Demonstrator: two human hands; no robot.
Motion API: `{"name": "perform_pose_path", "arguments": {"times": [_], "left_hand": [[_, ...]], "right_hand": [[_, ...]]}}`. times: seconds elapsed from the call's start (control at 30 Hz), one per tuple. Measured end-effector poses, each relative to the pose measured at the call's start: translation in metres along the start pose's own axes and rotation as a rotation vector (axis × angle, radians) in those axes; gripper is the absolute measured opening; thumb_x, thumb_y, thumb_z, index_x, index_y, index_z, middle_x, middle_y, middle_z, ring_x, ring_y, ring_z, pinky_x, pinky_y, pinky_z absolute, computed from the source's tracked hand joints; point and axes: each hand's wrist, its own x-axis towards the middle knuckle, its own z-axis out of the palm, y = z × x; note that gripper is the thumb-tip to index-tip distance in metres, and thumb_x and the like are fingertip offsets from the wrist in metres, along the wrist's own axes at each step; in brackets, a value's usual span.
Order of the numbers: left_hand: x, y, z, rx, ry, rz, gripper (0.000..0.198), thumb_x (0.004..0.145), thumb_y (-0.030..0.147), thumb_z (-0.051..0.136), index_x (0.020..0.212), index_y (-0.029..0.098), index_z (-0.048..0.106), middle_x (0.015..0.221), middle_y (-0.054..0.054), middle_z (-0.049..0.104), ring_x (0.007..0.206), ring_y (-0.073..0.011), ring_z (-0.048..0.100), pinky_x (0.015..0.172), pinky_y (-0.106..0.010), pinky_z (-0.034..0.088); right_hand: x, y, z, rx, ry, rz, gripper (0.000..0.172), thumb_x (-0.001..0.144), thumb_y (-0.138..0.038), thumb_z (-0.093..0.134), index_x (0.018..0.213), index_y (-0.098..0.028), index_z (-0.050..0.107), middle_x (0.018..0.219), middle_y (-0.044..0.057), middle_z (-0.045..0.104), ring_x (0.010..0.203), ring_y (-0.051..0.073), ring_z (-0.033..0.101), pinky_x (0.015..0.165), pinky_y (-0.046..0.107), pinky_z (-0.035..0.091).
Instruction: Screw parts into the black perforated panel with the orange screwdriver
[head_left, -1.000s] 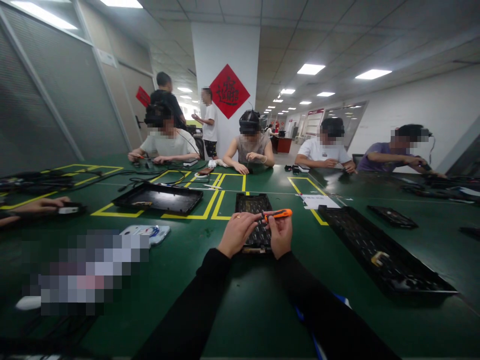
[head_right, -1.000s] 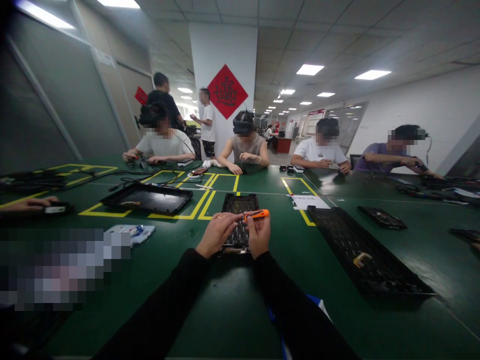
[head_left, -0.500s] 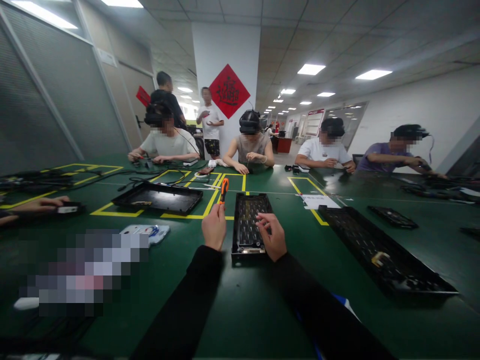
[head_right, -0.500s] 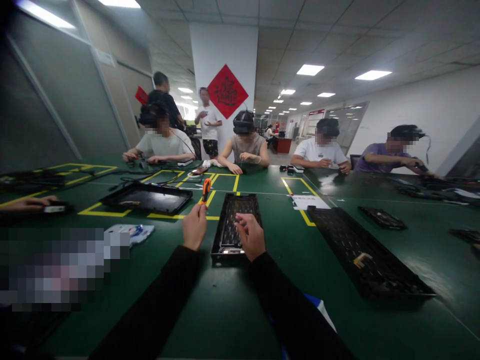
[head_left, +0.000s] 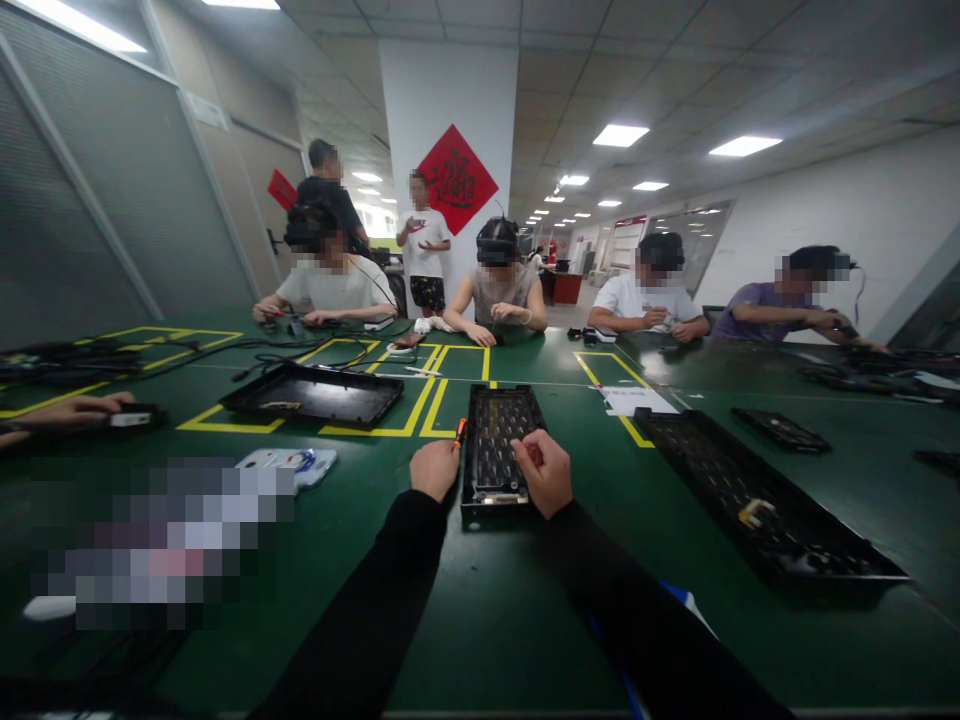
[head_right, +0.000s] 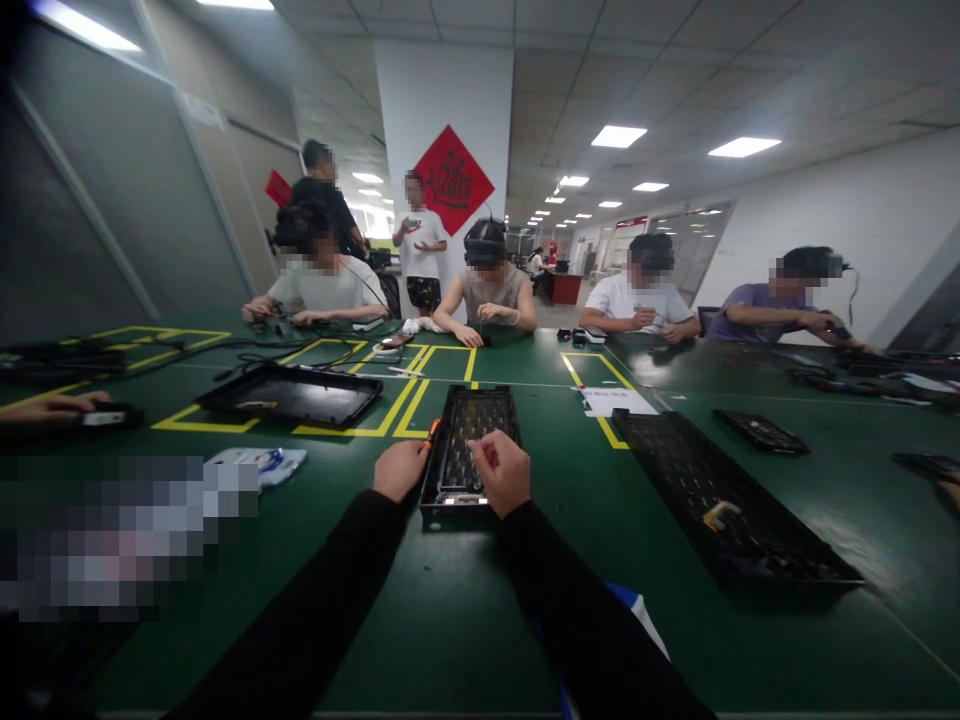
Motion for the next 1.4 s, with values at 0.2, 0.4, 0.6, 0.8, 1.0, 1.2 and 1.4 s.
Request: {"name": "perform_pose_path", "arguments": {"times": [0.2, 0.4, 0.6, 0.8, 1.0, 1.2, 1.4], "left_hand": [[0.000, 0.002, 0.002, 0.089, 0.011, 0.075, 0.044, 0.084, 0.037, 0.030, 0.073, 0.015, 0.067, 0.080, -0.014, 0.065, 0.080, -0.0231, 0.059, 0.069, -0.030, 0.039], [-0.003, 0.002, -0.003, 0.120, 0.035, 0.119, 0.043, 0.083, 0.037, 0.031, 0.074, 0.015, 0.067, 0.079, -0.014, 0.064, 0.082, -0.0249, 0.057, 0.071, -0.032, 0.038], [-0.005, -0.002, -0.006, 0.113, 0.079, 0.105, 0.043, 0.082, 0.040, 0.033, 0.072, 0.015, 0.066, 0.079, -0.014, 0.063, 0.083, -0.0249, 0.056, 0.070, -0.032, 0.037], [-0.003, -0.003, -0.001, 0.080, 0.119, 0.089, 0.043, 0.083, 0.040, 0.032, 0.072, 0.016, 0.065, 0.079, -0.013, 0.063, 0.082, -0.0238, 0.056, 0.069, -0.031, 0.036], [-0.001, -0.003, 0.001, 0.055, 0.108, 0.068, 0.045, 0.083, 0.042, 0.031, 0.071, 0.017, 0.065, 0.078, -0.012, 0.063, 0.081, -0.0224, 0.056, 0.069, -0.030, 0.036], [-0.002, -0.002, -0.001, 0.090, 0.129, 0.097, 0.045, 0.084, 0.039, 0.029, 0.073, 0.015, 0.066, 0.080, -0.012, 0.064, 0.083, -0.0222, 0.056, 0.072, -0.031, 0.037], [-0.002, 0.000, -0.001, 0.134, 0.123, 0.062, 0.044, 0.083, 0.036, 0.029, 0.077, 0.013, 0.067, 0.084, -0.012, 0.064, 0.086, -0.0222, 0.057, 0.075, -0.031, 0.038]], "right_hand": [[0.002, 0.015, 0.004, -0.062, -0.013, -0.109, 0.035, 0.072, -0.009, 0.043, 0.049, -0.020, 0.018, 0.053, -0.004, 0.025, 0.051, 0.010, 0.029, 0.052, 0.025, 0.024], [0.011, 0.009, 0.001, 0.046, -0.140, -0.004, 0.041, 0.076, -0.026, 0.049, 0.046, -0.019, 0.022, 0.047, -0.006, 0.021, 0.045, 0.008, 0.022, 0.048, 0.024, 0.022], [0.067, 0.031, -0.042, 0.618, -0.096, 0.449, 0.045, 0.079, -0.059, 0.033, 0.066, -0.020, 0.052, 0.046, -0.003, 0.046, 0.045, 0.014, 0.045, 0.051, 0.026, 0.036], [0.059, 0.101, -0.034, 0.249, -0.137, 0.593, 0.043, 0.078, -0.055, 0.040, 0.095, -0.021, 0.059, 0.094, 0.009, 0.064, 0.082, 0.021, 0.060, 0.070, 0.036, 0.044], [0.025, 0.125, -0.014, 0.025, -0.102, 0.474, 0.023, 0.079, -0.032, 0.042, 0.084, -0.019, 0.061, 0.087, 0.005, 0.064, 0.083, 0.018, 0.056, 0.080, 0.034, 0.040], [0.019, 0.120, -0.017, -0.233, -0.143, 0.405, 0.020, 0.079, -0.020, 0.042, 0.080, -0.020, 0.062, 0.083, 0.004, 0.064, 0.081, 0.017, 0.055, 0.076, 0.026, 0.037], [0.021, 0.113, -0.018, -0.444, -0.240, 0.447, 0.023, 0.083, -0.021, 0.040, 0.089, -0.020, 0.061, 0.089, 0.006, 0.065, 0.081, 0.016, 0.057, 0.071, 0.022, 0.036]]}}
